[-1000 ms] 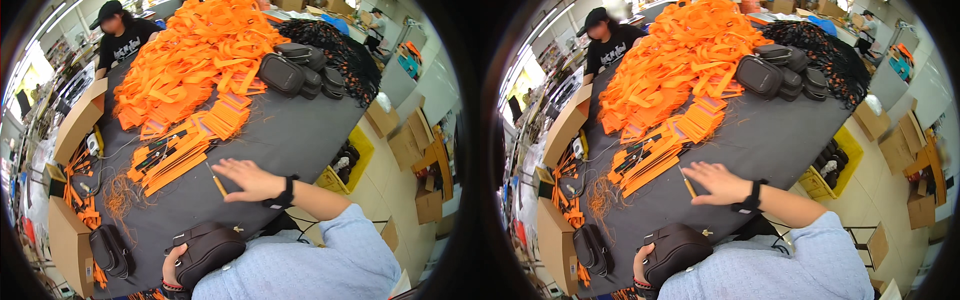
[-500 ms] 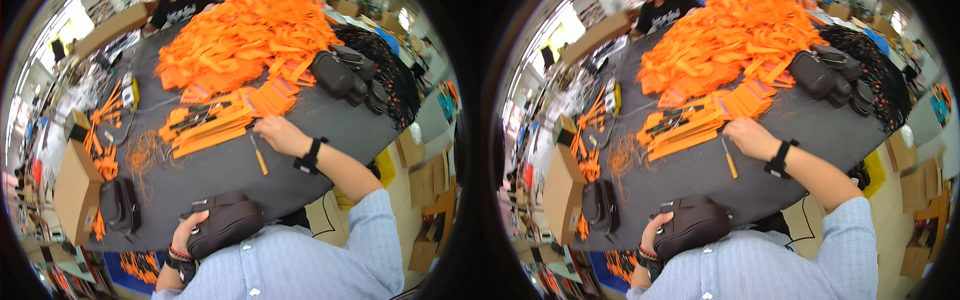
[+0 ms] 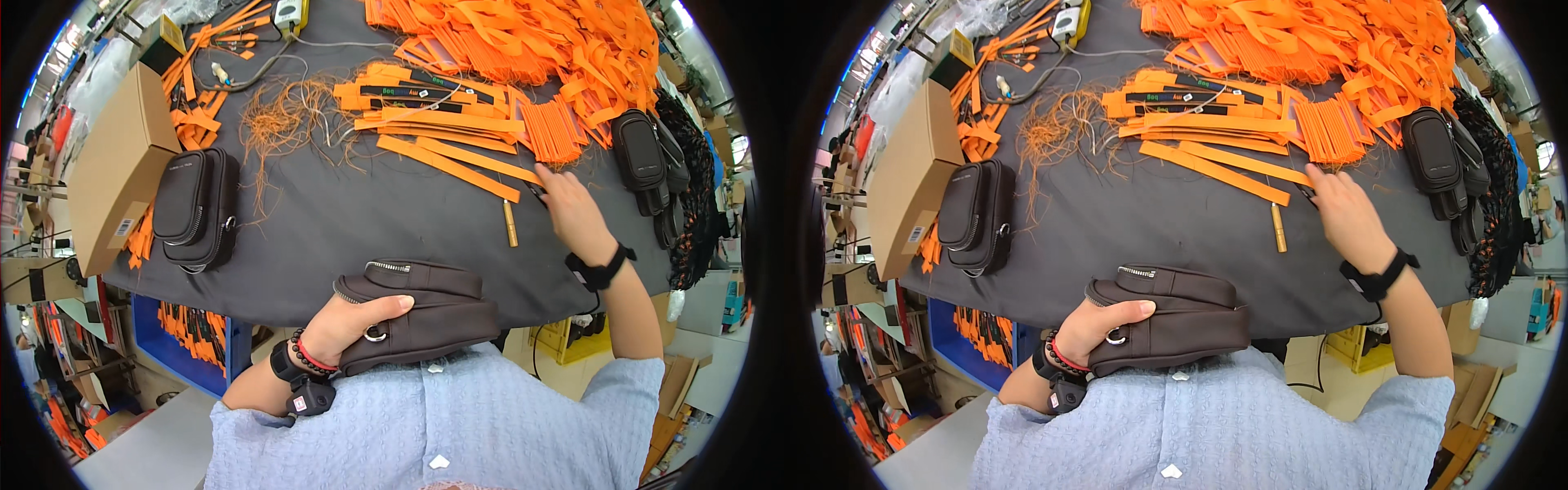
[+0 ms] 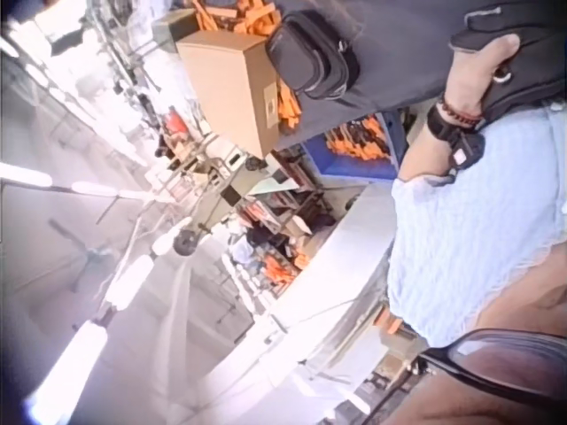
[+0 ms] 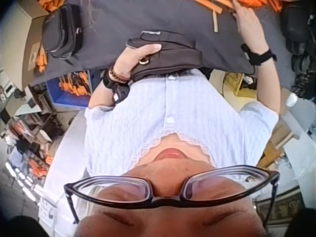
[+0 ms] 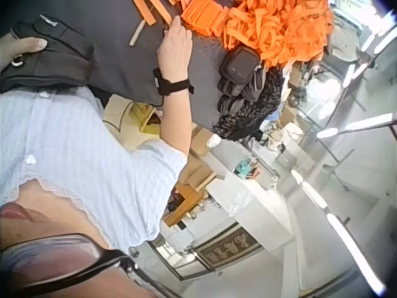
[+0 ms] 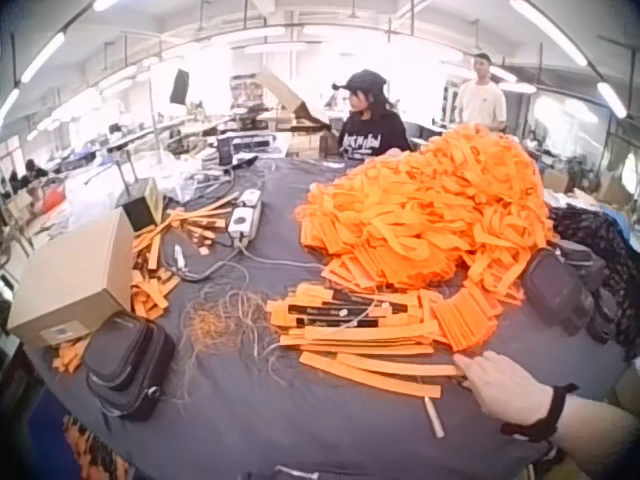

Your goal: Using a hand tool to adjust or trim components on a leather bag during manufacturing.

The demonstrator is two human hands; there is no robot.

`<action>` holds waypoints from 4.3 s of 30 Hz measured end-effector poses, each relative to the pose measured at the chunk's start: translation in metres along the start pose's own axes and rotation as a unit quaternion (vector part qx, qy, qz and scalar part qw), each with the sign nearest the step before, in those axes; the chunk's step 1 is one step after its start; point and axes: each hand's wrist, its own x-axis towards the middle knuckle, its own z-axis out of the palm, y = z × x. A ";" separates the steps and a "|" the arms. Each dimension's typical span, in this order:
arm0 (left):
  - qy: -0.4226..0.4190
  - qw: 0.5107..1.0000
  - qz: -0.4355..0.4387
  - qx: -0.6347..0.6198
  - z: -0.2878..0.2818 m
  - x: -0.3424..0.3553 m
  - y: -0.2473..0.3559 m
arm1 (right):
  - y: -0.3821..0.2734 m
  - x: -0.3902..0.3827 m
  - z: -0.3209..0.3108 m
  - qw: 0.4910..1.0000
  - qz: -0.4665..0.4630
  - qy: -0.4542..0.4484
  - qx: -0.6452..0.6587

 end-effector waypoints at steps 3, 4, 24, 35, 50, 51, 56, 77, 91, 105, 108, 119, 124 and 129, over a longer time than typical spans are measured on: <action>-0.003 1.000 0.001 0.007 -0.002 0.002 -0.002 | -0.001 -0.014 -0.033 0.998 0.025 -0.045 0.036; -0.006 1.000 0.003 0.009 -0.003 0.002 -0.002 | 0.002 -0.017 -0.046 0.995 0.036 -0.082 0.050; -0.052 0.998 0.016 0.029 -0.011 0.009 -0.005 | -0.087 0.017 -0.094 0.854 0.051 -0.199 0.478; -0.077 0.991 0.066 0.084 -0.015 0.014 -0.010 | -0.131 0.041 -0.064 0.942 -0.162 -0.142 0.258; -0.074 0.993 0.061 0.064 -0.016 0.015 -0.012 | -0.150 0.041 -0.072 0.962 -0.127 -0.159 0.182; -0.075 0.993 0.063 0.064 -0.017 0.016 -0.013 | -0.150 0.042 -0.073 0.963 -0.128 -0.160 0.175; -0.064 0.995 0.054 0.062 -0.017 0.017 -0.011 | -0.150 0.046 -0.074 0.966 -0.139 -0.151 0.155; -0.322 0.877 0.151 0.321 0.006 0.011 0.084 | -0.125 0.085 -0.073 0.703 -0.054 -0.268 0.657; 0.129 0.593 0.376 0.700 0.035 -0.035 0.049 | -0.137 0.026 -0.043 0.851 0.167 -0.077 0.492; 0.101 0.415 0.540 0.725 -0.022 -0.005 0.011 | -0.124 0.014 -0.049 0.929 -0.021 0.097 0.358; 0.089 0.435 0.538 0.717 -0.023 -0.002 0.024 | -0.113 0.027 -0.038 0.941 -0.086 0.149 0.291; 0.205 0.337 0.542 0.742 -0.015 0.010 0.005 | -0.111 0.045 -0.031 0.935 -0.152 0.157 0.279; 0.222 0.355 0.552 0.721 -0.016 0.023 -0.009 | -0.125 0.040 -0.027 0.944 -0.113 0.122 0.286; 0.204 0.346 0.596 0.695 -0.020 0.028 -0.009 | -0.117 0.055 -0.038 0.878 -0.076 0.087 0.465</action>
